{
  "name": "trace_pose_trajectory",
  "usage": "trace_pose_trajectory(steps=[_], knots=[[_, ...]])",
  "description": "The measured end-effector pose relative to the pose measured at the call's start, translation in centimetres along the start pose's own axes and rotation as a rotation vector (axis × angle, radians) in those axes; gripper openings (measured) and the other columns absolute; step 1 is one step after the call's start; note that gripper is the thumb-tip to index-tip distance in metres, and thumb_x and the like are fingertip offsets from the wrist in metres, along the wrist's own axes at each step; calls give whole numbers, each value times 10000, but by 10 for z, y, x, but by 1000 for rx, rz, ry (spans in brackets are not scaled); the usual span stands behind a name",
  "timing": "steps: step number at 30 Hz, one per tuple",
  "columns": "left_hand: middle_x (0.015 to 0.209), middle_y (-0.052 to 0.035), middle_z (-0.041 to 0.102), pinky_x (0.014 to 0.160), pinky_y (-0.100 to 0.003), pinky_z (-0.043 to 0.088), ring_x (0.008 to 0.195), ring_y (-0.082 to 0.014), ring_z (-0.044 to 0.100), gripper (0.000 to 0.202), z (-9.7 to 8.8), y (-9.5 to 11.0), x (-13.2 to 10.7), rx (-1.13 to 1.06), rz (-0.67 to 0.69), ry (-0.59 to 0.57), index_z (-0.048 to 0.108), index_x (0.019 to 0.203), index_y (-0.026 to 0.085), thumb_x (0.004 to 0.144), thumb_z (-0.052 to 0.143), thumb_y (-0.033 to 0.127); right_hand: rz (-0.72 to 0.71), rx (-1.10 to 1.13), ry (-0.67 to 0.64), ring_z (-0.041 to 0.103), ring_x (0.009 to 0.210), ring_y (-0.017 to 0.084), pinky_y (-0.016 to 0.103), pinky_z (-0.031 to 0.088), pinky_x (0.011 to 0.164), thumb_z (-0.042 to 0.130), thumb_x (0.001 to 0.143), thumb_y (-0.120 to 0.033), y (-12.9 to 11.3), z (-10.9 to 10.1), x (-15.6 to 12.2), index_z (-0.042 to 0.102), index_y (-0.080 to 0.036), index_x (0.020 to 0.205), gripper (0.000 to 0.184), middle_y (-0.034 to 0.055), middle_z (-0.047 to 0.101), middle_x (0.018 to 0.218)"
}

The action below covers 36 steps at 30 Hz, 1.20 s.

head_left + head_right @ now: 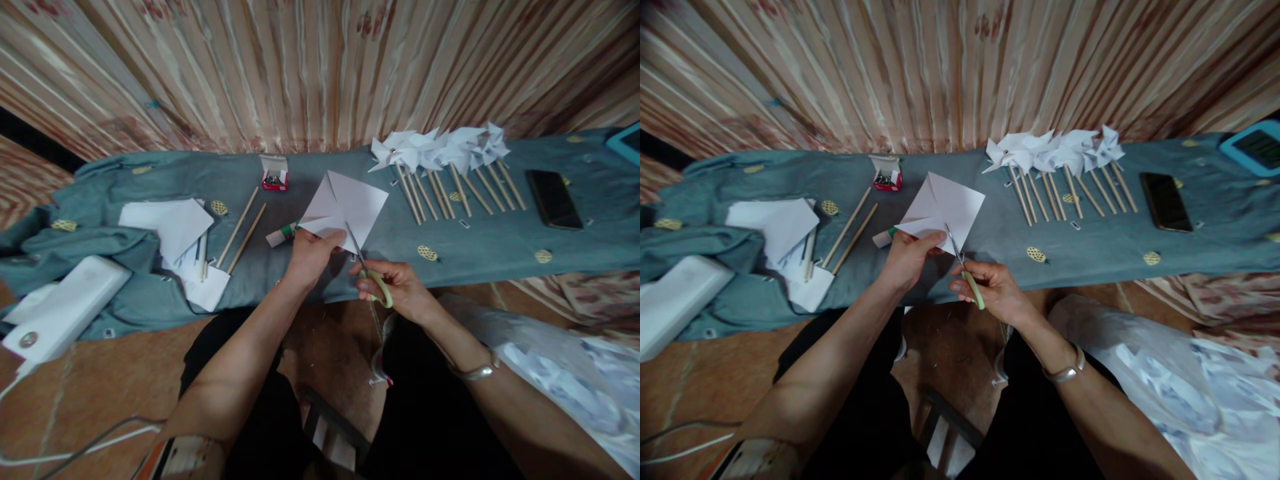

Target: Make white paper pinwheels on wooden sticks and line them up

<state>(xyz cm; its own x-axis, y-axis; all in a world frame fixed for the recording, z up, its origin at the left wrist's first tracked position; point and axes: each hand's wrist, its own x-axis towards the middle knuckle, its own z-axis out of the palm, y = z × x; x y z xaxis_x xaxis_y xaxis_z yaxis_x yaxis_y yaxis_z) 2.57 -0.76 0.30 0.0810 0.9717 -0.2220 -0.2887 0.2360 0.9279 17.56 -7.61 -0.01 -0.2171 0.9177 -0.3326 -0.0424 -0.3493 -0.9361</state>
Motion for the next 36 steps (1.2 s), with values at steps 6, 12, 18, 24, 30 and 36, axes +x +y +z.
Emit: trace_pose_trajectory(steps=[6,12,18,24,30,36], knots=[[663,2,643,540,-239,475,597,-123,564,180,0,-1,0,11,3,-4,629,664,158,549,723,259,-9,3,4,547,513,79,207,500,508,835,585,-472,-1,1,0,717,-183,774,365,-36,580,565],[644,8,626,544,-239,475,579,-115,548,152,1,-3,-1,21,10,-22,614,650,161,573,713,246,-9,18,23,536,503,74,207,503,507,840,567,-490,-1,1,0,725,-187,774,385,-45,556,555],[649,1,621,543,-233,477,587,-114,543,153,1,-2,-2,16,8,-27,605,641,156,579,716,240,-25,-6,8,554,519,83,212,500,511,818,608,-493,2,0,1,725,-183,810,382,-34,569,568],[673,-2,635,555,-242,481,595,-117,551,154,2,-3,-3,2,9,-31,615,663,160,584,722,238,-49,-34,16,553,507,83,209,489,494,819,608,-489,1,0,1,722,-184,791,369,-28,587,567],[648,-2,628,535,-235,463,577,-114,545,138,2,-4,-3,4,11,-31,617,640,160,583,721,230,-46,-28,11,551,507,86,213,485,495,813,615,-493,1,1,1,727,-194,797,361,-25,593,570],[670,-4,641,541,-234,475,594,-119,556,160,3,-2,-3,-6,6,-32,622,670,159,577,727,236,-19,5,39,530,497,78,200,465,481,839,575,-480,3,2,2,728,-192,785,373,-40,556,538]])
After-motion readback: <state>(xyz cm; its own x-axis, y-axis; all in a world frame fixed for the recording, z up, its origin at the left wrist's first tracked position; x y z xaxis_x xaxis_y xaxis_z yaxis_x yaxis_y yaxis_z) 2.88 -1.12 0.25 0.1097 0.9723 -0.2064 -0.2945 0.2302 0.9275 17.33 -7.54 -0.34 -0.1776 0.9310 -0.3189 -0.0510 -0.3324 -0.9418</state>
